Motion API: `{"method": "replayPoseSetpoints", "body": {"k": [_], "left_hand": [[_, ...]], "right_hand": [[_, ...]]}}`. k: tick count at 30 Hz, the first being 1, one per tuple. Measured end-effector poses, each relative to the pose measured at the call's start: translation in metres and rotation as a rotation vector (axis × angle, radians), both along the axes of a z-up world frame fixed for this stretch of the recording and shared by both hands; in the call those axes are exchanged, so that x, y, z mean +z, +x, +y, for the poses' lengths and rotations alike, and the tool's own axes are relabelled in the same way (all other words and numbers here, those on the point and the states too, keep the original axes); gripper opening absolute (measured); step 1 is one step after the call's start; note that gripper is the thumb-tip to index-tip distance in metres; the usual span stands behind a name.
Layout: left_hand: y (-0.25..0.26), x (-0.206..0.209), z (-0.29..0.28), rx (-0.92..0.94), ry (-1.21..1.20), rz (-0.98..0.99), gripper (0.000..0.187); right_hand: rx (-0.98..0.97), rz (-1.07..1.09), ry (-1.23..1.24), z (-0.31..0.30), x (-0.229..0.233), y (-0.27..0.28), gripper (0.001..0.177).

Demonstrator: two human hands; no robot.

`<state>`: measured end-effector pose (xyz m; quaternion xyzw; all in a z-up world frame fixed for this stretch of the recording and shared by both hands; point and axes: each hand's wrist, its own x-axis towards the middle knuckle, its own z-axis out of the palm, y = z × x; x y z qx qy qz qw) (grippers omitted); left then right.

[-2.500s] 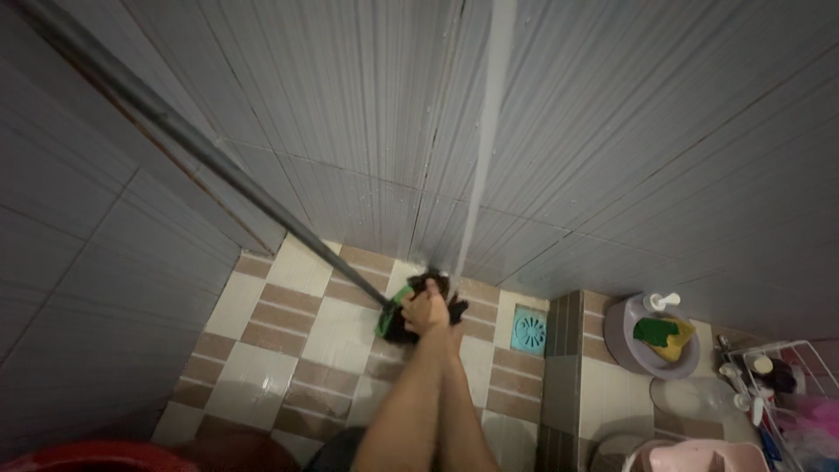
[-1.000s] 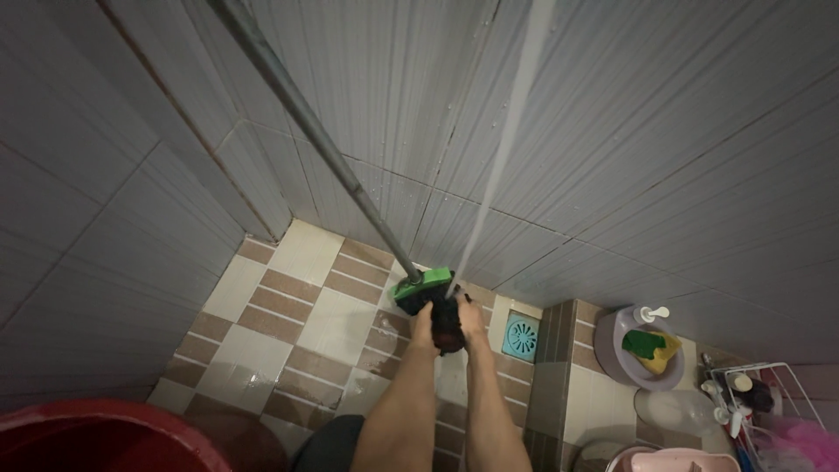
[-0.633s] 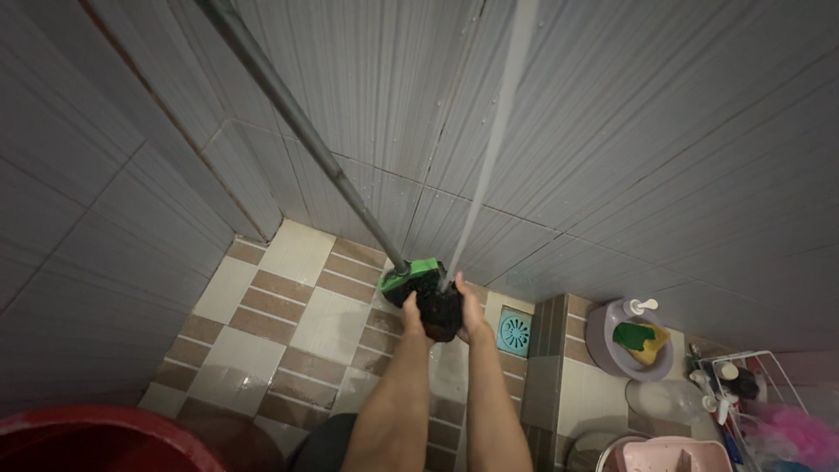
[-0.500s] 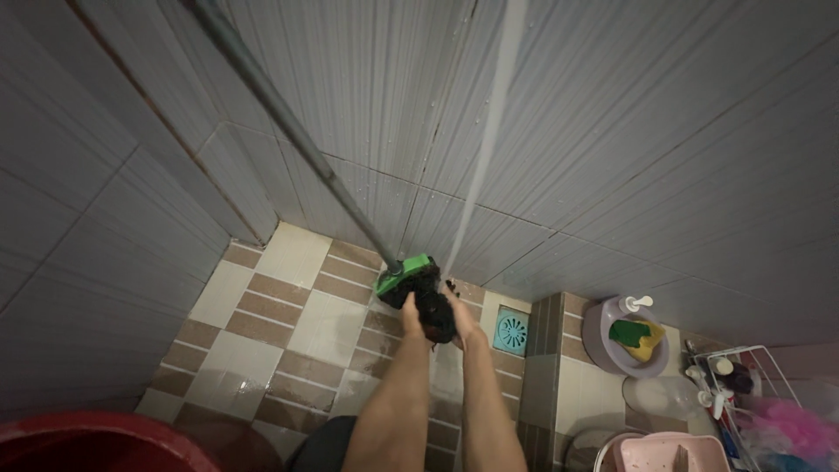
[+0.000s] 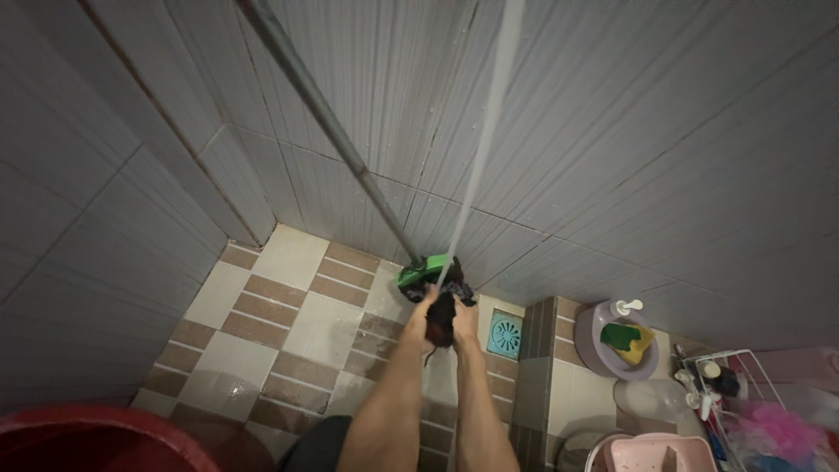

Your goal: The person rinses a mop head under a faucet in a small bathroom, applies detergent from a packet, and wrings the mop head by hand.

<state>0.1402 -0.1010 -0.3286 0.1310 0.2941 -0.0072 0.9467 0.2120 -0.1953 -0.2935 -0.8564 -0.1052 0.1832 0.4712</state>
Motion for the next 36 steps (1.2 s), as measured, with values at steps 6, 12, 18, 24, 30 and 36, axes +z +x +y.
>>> {"method": "replayPoseSetpoints", "body": {"k": [6, 12, 18, 24, 30, 36], "left_hand": [[0.008, 0.004, 0.001, 0.122, -0.052, 0.130, 0.055], [0.003, 0.009, 0.018, 0.560, 0.198, 0.473, 0.053], [-0.003, 0.014, 0.029, 0.646, 0.508, 0.547, 0.047], [0.006, 0.009, 0.037, 0.594, 0.581, 0.518, 0.035], [0.010, 0.008, 0.026, 0.567, 0.460, 0.446, 0.033], [0.016, 0.015, 0.016, 0.507, 0.336, 0.531, 0.040]], "right_hand": [[-0.124, -0.026, -0.175, 0.008, 0.004, -0.001, 0.053], [-0.117, 0.378, 0.302, 0.024, 0.003, -0.015, 0.061], [-0.011, 0.870, 0.509, 0.017, 0.038, -0.042, 0.063], [-0.109, 0.285, 0.158, 0.041, 0.057, -0.058, 0.053], [-0.175, -0.050, 0.135, 0.044, 0.040, -0.050, 0.037], [-0.132, -0.044, 0.098, 0.037, 0.026, -0.033, 0.039]]}}
